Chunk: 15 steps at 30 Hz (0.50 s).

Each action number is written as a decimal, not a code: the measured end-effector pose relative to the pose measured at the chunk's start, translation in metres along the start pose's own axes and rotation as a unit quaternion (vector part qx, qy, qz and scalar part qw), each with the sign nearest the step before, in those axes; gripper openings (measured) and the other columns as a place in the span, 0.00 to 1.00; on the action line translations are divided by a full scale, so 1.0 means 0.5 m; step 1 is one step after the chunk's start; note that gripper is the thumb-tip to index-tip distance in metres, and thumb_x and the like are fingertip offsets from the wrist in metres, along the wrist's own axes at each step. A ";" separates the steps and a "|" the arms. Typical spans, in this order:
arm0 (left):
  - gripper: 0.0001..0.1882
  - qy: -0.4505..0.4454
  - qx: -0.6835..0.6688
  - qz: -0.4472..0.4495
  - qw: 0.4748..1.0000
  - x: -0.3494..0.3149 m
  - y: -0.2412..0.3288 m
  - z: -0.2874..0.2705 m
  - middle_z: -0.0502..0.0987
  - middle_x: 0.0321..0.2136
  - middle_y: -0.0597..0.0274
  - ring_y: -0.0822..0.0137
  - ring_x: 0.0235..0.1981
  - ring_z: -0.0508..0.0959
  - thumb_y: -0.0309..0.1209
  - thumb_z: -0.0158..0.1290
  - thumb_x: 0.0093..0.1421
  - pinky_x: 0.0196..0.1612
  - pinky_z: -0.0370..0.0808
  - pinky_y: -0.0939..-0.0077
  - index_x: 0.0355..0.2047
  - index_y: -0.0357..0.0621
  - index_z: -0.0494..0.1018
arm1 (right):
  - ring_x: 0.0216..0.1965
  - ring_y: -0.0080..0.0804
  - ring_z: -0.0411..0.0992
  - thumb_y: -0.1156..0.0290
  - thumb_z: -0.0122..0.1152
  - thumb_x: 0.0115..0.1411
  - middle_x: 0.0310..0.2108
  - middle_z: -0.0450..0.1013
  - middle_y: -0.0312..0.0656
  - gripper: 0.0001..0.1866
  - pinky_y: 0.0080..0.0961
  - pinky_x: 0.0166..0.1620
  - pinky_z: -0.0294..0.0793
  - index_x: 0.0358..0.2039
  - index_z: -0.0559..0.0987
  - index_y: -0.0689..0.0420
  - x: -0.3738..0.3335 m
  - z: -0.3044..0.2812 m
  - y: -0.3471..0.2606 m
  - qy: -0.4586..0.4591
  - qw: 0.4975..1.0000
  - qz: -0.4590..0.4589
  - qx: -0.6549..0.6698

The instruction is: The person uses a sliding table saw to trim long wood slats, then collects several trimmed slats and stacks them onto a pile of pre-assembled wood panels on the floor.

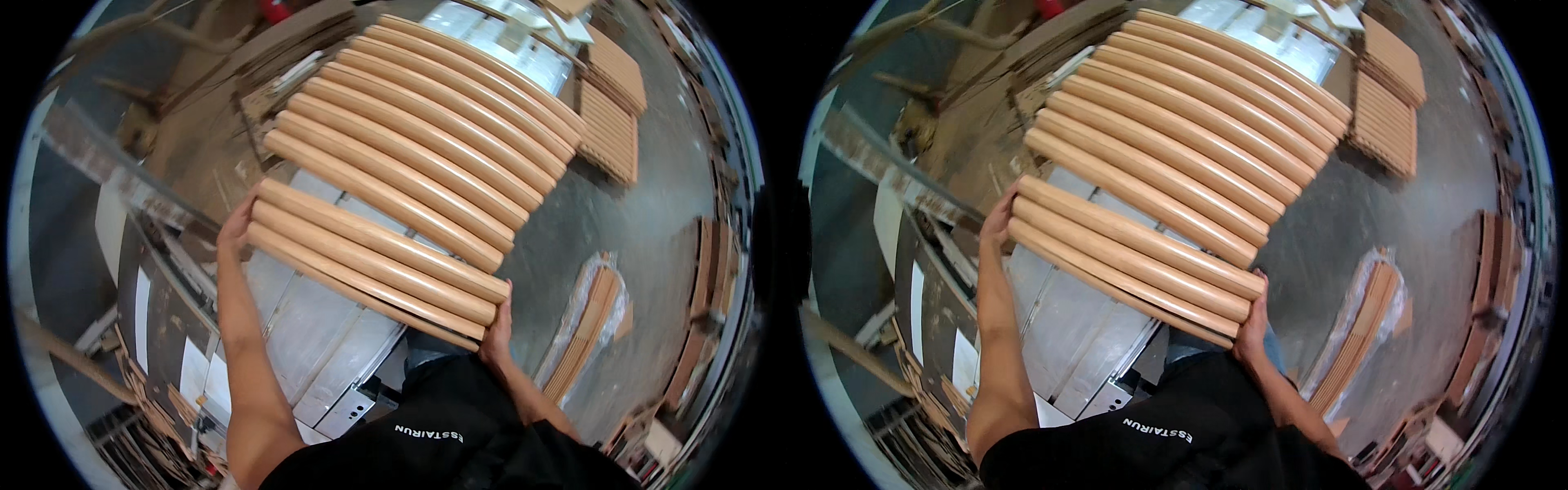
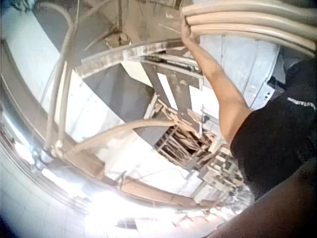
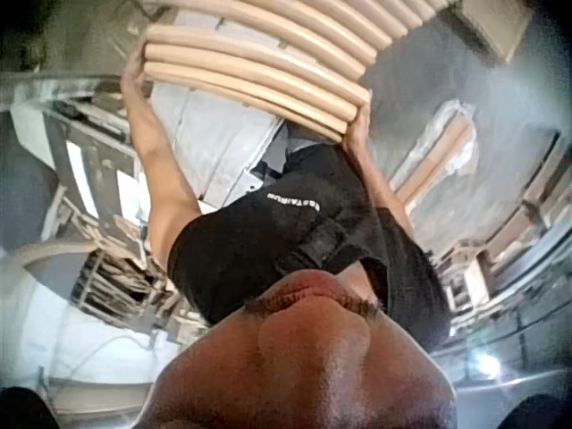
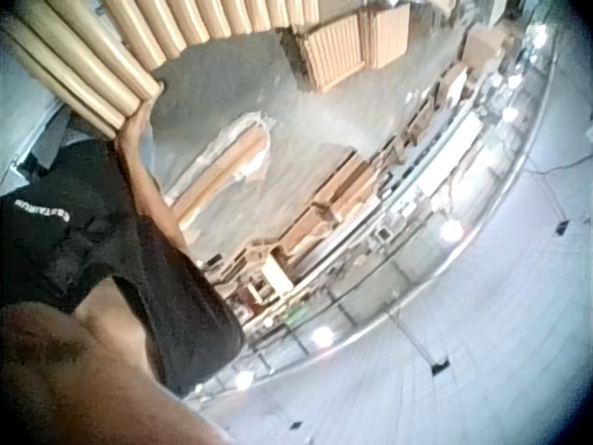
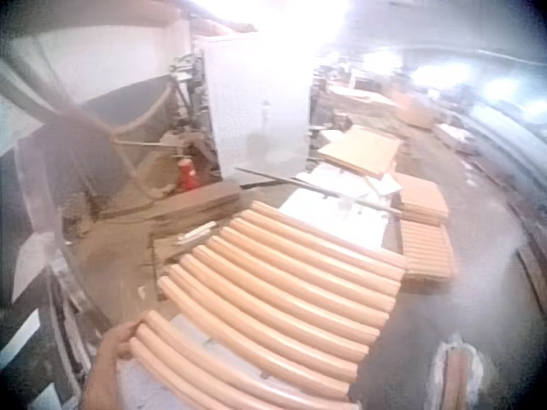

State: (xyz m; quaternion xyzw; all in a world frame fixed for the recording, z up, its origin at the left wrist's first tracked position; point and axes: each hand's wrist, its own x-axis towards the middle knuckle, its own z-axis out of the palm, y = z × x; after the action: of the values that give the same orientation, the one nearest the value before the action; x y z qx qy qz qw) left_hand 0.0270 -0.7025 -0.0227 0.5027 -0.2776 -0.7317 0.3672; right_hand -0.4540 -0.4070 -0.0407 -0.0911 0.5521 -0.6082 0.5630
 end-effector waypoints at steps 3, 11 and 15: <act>0.25 0.018 -0.043 -0.033 0.998 -0.024 0.006 0.019 0.68 0.58 0.64 0.67 0.58 0.67 0.41 0.46 0.67 0.60 0.64 0.72 0.61 0.43 0.64 | 0.69 0.32 0.45 0.50 0.36 0.71 0.70 0.44 0.38 0.33 0.28 0.68 0.44 0.69 0.49 0.56 0.002 -0.006 -0.011 0.014 0.999 0.030 0.020; 0.24 0.034 0.017 0.027 0.999 -0.100 0.037 0.059 0.67 0.59 0.63 0.67 0.59 0.67 0.40 0.42 0.69 0.61 0.63 0.71 0.62 0.43 0.62 | 0.66 0.31 0.50 0.53 0.36 0.72 0.67 0.50 0.38 0.30 0.27 0.66 0.47 0.68 0.53 0.56 -0.008 -0.011 -0.039 0.005 0.999 0.036 0.027; 0.23 0.068 0.010 0.021 0.997 -0.144 0.036 0.071 0.69 0.57 0.64 0.68 0.56 0.69 0.38 0.39 0.71 0.59 0.66 0.72 0.62 0.42 0.62 | 0.65 0.32 0.51 0.53 0.36 0.72 0.66 0.52 0.40 0.30 0.27 0.66 0.48 0.68 0.54 0.57 -0.018 -0.037 -0.076 0.001 0.999 0.023 -0.034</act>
State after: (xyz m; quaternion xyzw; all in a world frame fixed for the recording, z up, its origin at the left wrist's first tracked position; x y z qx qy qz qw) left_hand 0.0146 -0.6528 0.0413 0.5490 -0.2699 -0.6849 0.3958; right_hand -0.4866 -0.3985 -0.0138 -0.0969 0.5749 -0.5758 0.5732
